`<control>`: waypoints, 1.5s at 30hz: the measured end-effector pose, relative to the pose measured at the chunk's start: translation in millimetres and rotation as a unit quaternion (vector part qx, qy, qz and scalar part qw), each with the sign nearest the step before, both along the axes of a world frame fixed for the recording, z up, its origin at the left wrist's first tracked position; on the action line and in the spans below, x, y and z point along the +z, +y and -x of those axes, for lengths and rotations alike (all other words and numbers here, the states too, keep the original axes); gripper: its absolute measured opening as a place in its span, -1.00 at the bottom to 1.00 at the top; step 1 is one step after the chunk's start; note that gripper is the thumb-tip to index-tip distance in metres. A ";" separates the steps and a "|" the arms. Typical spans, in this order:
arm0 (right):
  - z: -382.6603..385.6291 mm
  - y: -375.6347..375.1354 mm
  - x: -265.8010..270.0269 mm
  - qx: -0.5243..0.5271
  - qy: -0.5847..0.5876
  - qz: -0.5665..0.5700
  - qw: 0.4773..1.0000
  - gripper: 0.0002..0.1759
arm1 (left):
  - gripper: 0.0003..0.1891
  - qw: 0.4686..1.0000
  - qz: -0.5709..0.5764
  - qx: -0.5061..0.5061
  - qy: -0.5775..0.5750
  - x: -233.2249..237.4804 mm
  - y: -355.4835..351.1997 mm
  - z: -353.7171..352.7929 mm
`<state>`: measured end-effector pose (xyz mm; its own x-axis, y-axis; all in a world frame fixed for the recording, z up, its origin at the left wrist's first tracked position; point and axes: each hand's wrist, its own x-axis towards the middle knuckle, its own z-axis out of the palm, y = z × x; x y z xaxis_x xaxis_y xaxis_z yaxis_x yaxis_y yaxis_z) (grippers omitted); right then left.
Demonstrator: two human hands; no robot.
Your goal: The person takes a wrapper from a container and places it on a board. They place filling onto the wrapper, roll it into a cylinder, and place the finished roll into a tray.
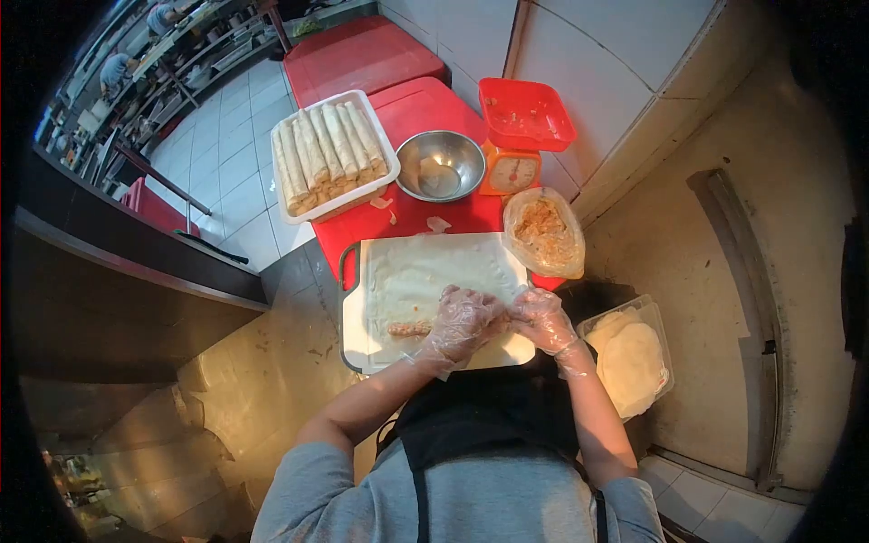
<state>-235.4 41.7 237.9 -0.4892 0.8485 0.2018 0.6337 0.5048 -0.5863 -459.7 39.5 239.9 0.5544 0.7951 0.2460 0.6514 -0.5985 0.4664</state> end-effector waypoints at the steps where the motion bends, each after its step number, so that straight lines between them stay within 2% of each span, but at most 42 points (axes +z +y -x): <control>1: -0.7 -0.8 3.1 -0.007 0.000 0.010 1.000 -0.72 | -0.59 1.000 0.005 0.008 -0.003 3.9 -1.5 0.2; 4: -4.8 1.7 -4.4 0.003 -0.002 -0.031 1.000 -0.67 | -0.54 0.998 0.002 0.031 0.048 8.8 -7.8 3.2; 11: -4.9 -1.3 -1.5 -0.018 -0.001 -0.008 1.000 -0.63 | -0.38 0.992 -0.043 0.089 0.078 6.9 -22.5 69.7; 14: -4.2 -1.0 -0.5 -0.019 -0.004 -0.014 1.000 -0.64 | -0.43 0.990 -0.028 0.099 0.100 7.3 -26.0 102.8; 15: -4.0 -1.2 -0.3 -0.022 0.001 -0.007 1.000 -0.65 | -0.41 0.984 -0.051 0.124 0.121 -10.3 -27.7 113.7; 18: -3.8 -1.5 0.7 -0.028 0.012 0.012 0.999 -0.66 | -0.38 0.991 -0.044 0.111 0.057 -4.9 -32.7 143.3; 22: -3.7 -1.3 3.4 -0.025 0.011 0.024 0.999 -0.65 | -0.38 0.993 -0.031 0.112 0.031 -8.3 -32.7 164.2; 26: -3.1 -0.4 0.6 -0.027 0.019 0.028 0.999 -0.64 | -0.36 0.992 -0.006 0.123 0.027 -7.3 -33.7 154.8; 29: -6.2 -1.2 3.5 -0.019 -0.005 0.036 0.999 -0.58 | -0.32 0.993 0.008 0.120 0.017 -8.7 -30.4 152.8; 32: 3.0 -5.0 20.8 -0.022 0.015 0.024 0.999 -0.48 | -0.30 0.993 -0.012 0.118 0.000 10.0 -34.7 132.4; 35: 40.4 -0.7 26.9 0.037 -0.046 -0.060 0.996 -0.49 | -0.32 0.993 -0.062 0.094 0.037 7.3 -29.4 93.7; 38: 78.6 3.9 21.6 0.083 -0.084 -0.085 0.989 -0.58 | -0.31 0.994 -0.006 0.084 0.068 -1.1 -27.5 82.6; 41: 98.3 7.2 -12.5 0.104 -0.085 -0.091 0.987 -0.69 | -0.31 0.990 0.013 0.118 0.079 -14.9 -24.3 85.6; 44: 104.5 8.3 -13.1 0.114 -0.161 -0.085 0.977 -0.74 | -0.27 0.987 0.012 0.130 0.095 -15.3 -24.4 97.4; 45: 102.6 8.7 -8.2 0.114 -0.125 -0.075 0.983 -0.74 | -0.25 0.986 0.010 0.132 0.100 -14.4 -25.3 102.6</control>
